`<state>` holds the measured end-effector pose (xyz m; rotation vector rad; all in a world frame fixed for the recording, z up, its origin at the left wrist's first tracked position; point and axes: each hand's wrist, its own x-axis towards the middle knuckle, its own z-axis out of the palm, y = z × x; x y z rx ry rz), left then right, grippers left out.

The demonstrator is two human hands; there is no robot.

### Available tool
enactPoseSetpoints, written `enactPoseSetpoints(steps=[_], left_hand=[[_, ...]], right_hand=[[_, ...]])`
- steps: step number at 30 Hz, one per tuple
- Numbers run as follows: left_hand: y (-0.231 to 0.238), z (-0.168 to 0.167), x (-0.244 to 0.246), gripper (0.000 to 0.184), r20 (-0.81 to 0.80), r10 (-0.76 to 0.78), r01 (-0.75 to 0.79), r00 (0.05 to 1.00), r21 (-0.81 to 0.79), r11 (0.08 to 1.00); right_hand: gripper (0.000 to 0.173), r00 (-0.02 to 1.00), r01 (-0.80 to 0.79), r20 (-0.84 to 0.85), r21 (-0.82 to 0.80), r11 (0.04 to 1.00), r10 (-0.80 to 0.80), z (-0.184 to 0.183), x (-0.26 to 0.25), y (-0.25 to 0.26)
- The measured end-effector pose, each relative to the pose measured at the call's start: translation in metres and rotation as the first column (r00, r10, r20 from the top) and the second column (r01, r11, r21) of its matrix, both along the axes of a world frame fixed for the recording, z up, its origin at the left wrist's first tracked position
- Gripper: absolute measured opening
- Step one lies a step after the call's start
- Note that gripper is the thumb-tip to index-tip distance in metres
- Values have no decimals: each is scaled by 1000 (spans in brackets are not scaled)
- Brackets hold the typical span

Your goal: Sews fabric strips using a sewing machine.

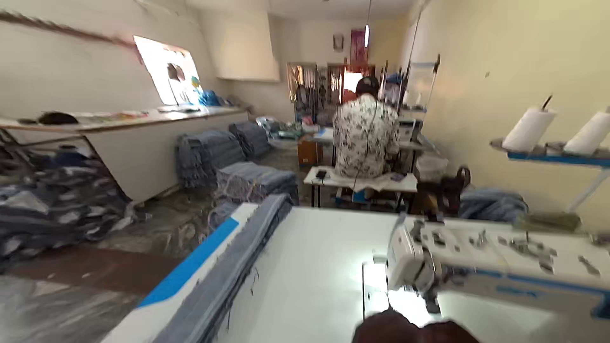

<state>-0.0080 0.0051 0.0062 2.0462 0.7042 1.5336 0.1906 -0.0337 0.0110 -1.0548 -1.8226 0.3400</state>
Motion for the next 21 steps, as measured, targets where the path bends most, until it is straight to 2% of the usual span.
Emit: enactPoseSetpoints(steps=[2, 3, 5, 7, 9, 11, 12, 13, 15, 16, 18, 19, 21], left_hand=[[-8, 11, -13, 14, -225, 216, -161, 950, 237, 958], [-8, 15, -18, 14, -290, 272, -173, 918, 324, 930], [-2, 29, -29, 15, -367, 260, -126, 893, 351, 928], [11, 44, -38, 14, -435, 259, -138, 863, 291, 947], [25, 61, -44, 15, -502, 287, -180, 816, 251, 951], [29, 67, -46, 16, -520, 297, -195, 801, 242, 950], [26, 67, -46, 16, -525, 280, -189, 804, 220, 957], [21, 66, -46, 16, -536, 246, -177, 808, 178, 968], [4, 60, -46, 16, -577, 165, -146, 800, 81, 986], [-8, 53, -44, 16, -603, 126, -126, 788, 42, 991], [-35, 26, -34, 14, -662, 78, -84, 745, 22, 996], [-45, 8, -27, 12, -682, 71, -74, 728, 25, 997], [-53, -20, -21, 13, -683, 81, -57, 726, 57, 997]], right_hand=[[22, 985, 147, 88, 54, 988, -151, 11, -9, -8], [21, 973, 198, 104, 70, 978, -204, 15, -14, -11], [14, 974, 223, 25, 25, 975, -223, 22, -24, -15], [14, 987, 159, -22, -35, 987, -159, 15, -35, -16], [35, 978, 12, 208, -104, 995, 10, -5, -41, -15], [53, 888, -105, 431, -151, 983, 161, -22, -44, -18], [49, 894, -122, 421, -107, 987, 156, -24, -41, -22], [46, 935, -103, 336, -40, 994, 111, -24, -37, -25], [51, 981, 44, 187, 52, 998, -53, -19, -27, -28], [46, 977, 158, 143, 30, 987, -160, -17, -21, -29], [24, 949, 314, 12, -142, 939, -315, -14, -9, -25], [17, 932, 341, -46, -231, 911, -360, -12, -8, -20], [15, 930, 332, -58, -287, 899, -362, -8, -19, -9]])
